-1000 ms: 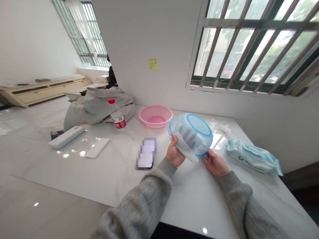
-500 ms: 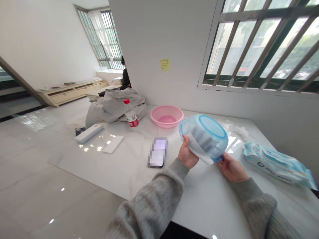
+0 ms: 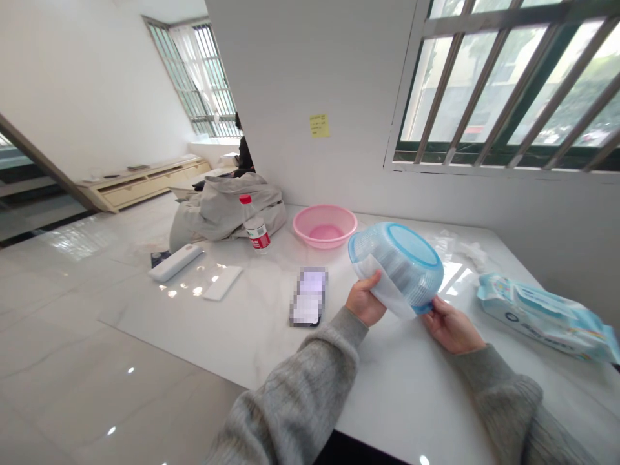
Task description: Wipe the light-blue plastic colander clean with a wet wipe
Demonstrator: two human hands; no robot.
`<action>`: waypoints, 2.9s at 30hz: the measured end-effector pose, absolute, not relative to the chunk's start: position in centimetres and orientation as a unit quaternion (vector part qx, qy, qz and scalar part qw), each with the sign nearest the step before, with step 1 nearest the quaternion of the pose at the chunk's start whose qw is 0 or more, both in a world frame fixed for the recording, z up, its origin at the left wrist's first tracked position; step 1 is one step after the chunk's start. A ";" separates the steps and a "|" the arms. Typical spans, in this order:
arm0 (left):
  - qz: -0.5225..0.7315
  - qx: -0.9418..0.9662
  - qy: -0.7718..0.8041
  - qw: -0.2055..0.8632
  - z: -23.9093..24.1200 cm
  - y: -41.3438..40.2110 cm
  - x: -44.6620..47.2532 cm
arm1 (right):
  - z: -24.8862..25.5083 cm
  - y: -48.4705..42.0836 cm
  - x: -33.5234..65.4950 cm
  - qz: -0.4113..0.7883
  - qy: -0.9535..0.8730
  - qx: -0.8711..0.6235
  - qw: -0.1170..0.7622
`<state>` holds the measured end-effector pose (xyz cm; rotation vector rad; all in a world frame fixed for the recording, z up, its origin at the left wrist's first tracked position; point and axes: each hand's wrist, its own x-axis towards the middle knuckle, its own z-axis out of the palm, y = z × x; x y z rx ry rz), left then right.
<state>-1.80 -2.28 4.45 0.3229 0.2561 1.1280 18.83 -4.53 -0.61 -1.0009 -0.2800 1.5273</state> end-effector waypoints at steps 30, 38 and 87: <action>0.569 0.225 0.099 0.785 4.8 -2.9 -0.9 | 0.7 -5.1 18.5 0.682 -0.223 -0.416 0.559; 0.549 0.152 0.107 0.815 4.5 -1.7 -2.1 | 1.1 -5.5 17.4 0.654 -0.184 -0.401 0.614; 0.545 0.192 0.134 0.805 3.6 -1.2 -2.3 | 0.6 -5.3 18.5 0.698 -0.201 -0.388 0.567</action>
